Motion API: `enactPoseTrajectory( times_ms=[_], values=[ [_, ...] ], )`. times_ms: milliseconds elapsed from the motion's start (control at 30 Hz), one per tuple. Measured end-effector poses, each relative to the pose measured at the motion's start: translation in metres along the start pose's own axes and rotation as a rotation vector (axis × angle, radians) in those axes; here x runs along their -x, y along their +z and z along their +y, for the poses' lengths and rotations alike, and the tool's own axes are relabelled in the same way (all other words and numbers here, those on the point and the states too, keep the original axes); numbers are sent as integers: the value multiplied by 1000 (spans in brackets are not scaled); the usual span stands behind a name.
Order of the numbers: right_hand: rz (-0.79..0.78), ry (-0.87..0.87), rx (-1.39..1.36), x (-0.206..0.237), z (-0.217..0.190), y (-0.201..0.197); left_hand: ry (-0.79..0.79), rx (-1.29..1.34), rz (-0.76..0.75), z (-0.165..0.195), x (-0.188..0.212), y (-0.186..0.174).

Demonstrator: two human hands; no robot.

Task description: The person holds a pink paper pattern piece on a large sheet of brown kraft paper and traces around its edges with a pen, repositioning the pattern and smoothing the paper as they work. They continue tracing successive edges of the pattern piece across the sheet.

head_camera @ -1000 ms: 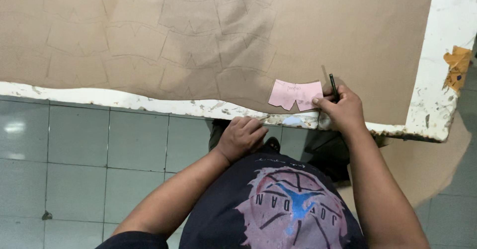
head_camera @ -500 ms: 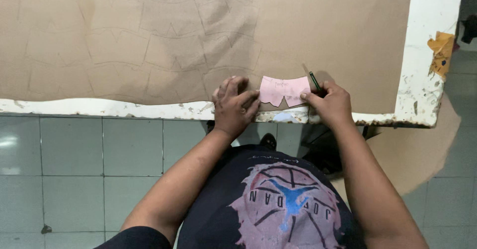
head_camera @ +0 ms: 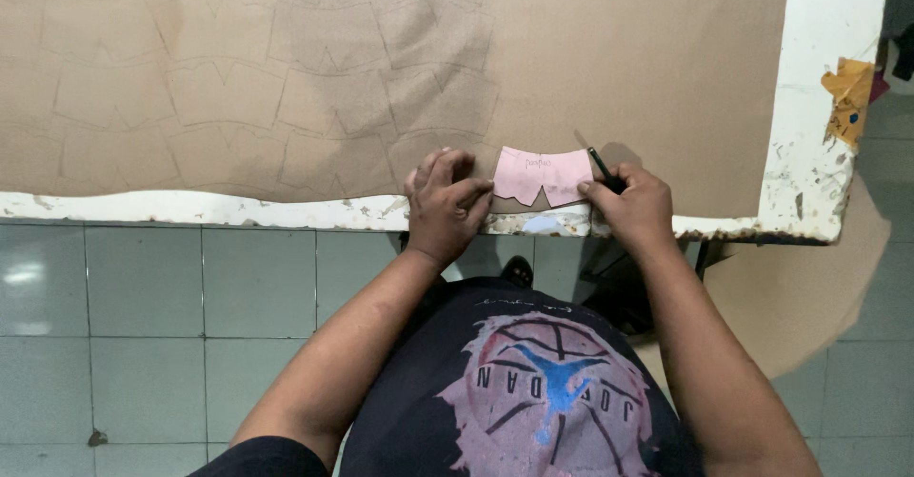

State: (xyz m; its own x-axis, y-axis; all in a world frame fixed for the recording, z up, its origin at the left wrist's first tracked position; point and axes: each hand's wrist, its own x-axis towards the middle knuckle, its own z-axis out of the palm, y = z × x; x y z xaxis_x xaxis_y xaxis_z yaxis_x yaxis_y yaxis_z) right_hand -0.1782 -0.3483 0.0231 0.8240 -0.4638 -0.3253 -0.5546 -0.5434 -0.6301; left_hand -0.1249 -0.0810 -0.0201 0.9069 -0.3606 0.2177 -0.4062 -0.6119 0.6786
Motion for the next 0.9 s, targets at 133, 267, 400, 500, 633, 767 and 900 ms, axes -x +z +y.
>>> enactPoseTrajectory(
  times_ms=[133, 267, 400, 500, 633, 767, 900],
  values=[
    [16, -11, -70, 1, 1, 0, 26, 13, 21, 0, 0, -1],
    [10, -12, -117, 0, 3, 0, 24, 17, 35, 0, -1, -2],
    [-7, 19, -96, -1, 6, 1, 23, 16, 26, 0, -1, -2],
    [10, -23, -100, 1, 7, 1, 23, 20, 14, 0, -1, -4],
    [22, -32, -137, 2, 5, 2, 14, 22, -7, 0, -1, -4],
    [-5, 40, -121, 2, 1, 0, 8, 16, -20, 1, -1, -5],
    [-3, 1, -147, 2, 0, 0, -5, 23, -33, 1, -2, -6]
  ],
)
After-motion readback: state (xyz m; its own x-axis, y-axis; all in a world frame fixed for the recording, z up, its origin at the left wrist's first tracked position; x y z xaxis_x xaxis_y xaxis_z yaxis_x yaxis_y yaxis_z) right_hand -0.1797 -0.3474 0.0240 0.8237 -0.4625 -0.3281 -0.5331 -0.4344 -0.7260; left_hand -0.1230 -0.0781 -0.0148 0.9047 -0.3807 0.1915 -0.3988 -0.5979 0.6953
